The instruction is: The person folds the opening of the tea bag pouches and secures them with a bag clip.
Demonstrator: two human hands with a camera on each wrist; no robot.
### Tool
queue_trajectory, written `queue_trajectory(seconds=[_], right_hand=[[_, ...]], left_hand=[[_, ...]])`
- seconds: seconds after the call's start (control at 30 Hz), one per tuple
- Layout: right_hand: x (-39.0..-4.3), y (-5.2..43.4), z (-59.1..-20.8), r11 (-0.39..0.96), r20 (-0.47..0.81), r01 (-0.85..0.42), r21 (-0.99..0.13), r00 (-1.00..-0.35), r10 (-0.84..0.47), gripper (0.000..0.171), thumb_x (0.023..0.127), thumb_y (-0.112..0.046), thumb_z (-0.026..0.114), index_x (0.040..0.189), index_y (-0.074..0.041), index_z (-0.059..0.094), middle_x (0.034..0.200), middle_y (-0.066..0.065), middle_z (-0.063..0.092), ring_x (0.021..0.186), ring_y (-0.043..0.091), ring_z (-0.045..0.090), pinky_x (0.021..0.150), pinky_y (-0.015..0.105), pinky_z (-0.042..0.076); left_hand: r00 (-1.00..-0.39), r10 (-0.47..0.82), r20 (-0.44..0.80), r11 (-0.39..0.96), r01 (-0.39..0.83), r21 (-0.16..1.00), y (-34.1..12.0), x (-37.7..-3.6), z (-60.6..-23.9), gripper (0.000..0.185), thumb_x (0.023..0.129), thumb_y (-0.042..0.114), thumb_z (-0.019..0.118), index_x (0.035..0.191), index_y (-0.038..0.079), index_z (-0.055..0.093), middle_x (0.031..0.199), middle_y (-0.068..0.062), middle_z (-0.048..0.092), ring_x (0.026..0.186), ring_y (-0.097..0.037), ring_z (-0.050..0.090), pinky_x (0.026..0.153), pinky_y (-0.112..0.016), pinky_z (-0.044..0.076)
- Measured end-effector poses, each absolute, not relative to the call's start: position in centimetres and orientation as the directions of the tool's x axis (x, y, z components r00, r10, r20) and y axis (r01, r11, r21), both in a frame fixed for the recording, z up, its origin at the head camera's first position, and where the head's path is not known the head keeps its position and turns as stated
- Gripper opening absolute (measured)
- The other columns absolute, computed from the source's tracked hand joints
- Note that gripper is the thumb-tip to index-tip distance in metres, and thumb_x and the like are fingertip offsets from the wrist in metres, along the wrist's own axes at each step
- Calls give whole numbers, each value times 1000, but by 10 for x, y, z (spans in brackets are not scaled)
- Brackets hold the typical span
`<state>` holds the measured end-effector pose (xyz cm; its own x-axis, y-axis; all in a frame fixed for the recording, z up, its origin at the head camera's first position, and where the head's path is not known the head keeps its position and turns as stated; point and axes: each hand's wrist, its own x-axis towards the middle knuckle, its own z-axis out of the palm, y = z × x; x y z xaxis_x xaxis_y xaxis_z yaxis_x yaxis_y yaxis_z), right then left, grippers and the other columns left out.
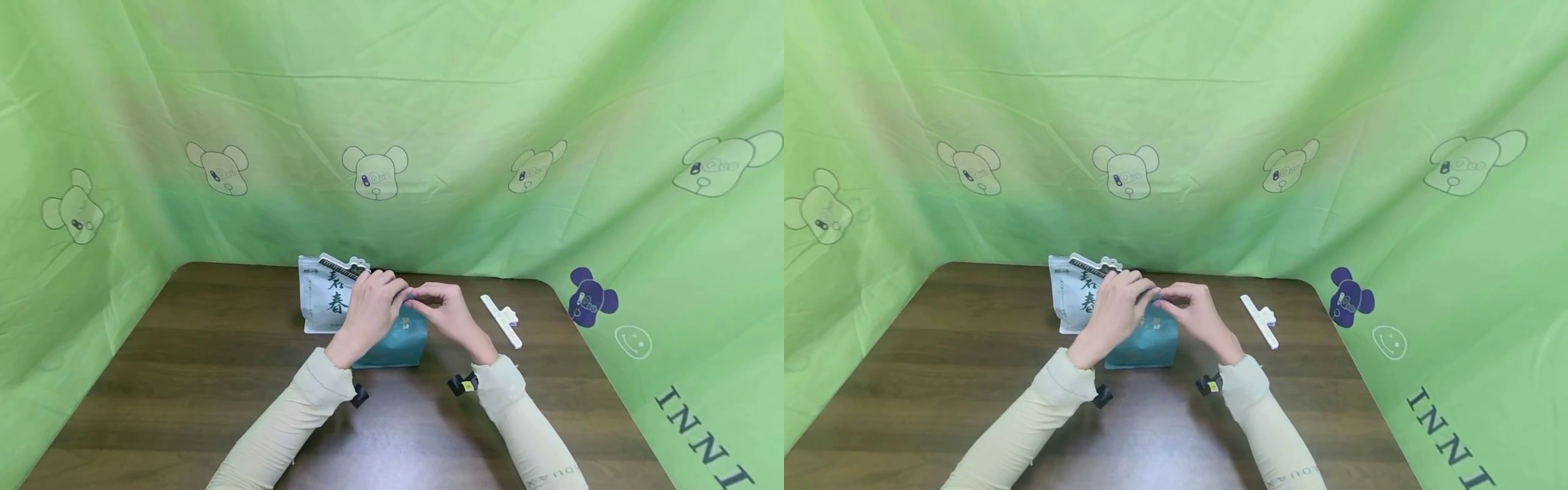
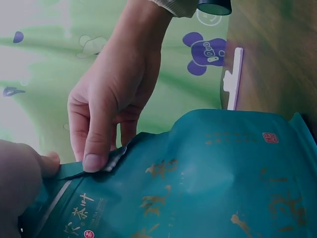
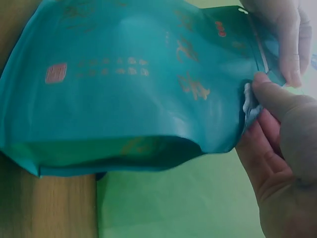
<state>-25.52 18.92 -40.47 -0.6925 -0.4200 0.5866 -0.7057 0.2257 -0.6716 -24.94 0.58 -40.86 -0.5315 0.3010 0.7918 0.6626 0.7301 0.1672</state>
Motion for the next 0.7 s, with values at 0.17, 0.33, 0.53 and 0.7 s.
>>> queue_trajectory(seconds=[0.17, 0.33, 0.53, 0.7], right_hand=[[-259, 187, -410, 195, 625, -726, -659, -673, -396, 10, 80, 19, 74, 87, 12, 74, 88, 27, 73, 81, 6, 71, 70, 22, 59], [-261, 187, -412, 185, 637, -737, -650, -661, -397, 10, 80, 20, 73, 85, 12, 73, 84, 26, 72, 76, 11, 72, 68, 21, 58], [-261, 187, -412, 188, 638, -738, -648, -661, -396, 10, 80, 20, 73, 85, 11, 73, 82, 26, 72, 72, 15, 72, 66, 23, 59], [-260, 189, -410, 212, 627, -734, -646, -668, -402, 10, 81, 19, 73, 85, 10, 73, 83, 24, 72, 71, 18, 72, 66, 25, 59]], left_hand=[[-526, 302, 795, 726, 667, 166, 7, -250, -409, 17, 97, 21, 69, 83, 15, 75, 75, 3, 64, 73, -18, 60, 69, -33, 41], [-526, 308, 793, 736, 659, 152, 7, -250, -410, 17, 98, 19, 67, 83, 14, 74, 74, 3, 63, 72, -18, 58, 69, -33, 40], [-496, 327, 804, 750, 655, 98, 7, -249, -410, 19, 100, 21, 64, 85, 14, 73, 76, 2, 63, 73, -19, 59, 70, -34, 41], [-526, 334, 782, 767, 634, 98, 6, -247, -407, 18, 99, 24, 66, 86, 15, 74, 79, 2, 67, 78, -19, 61, 73, -34, 43]])
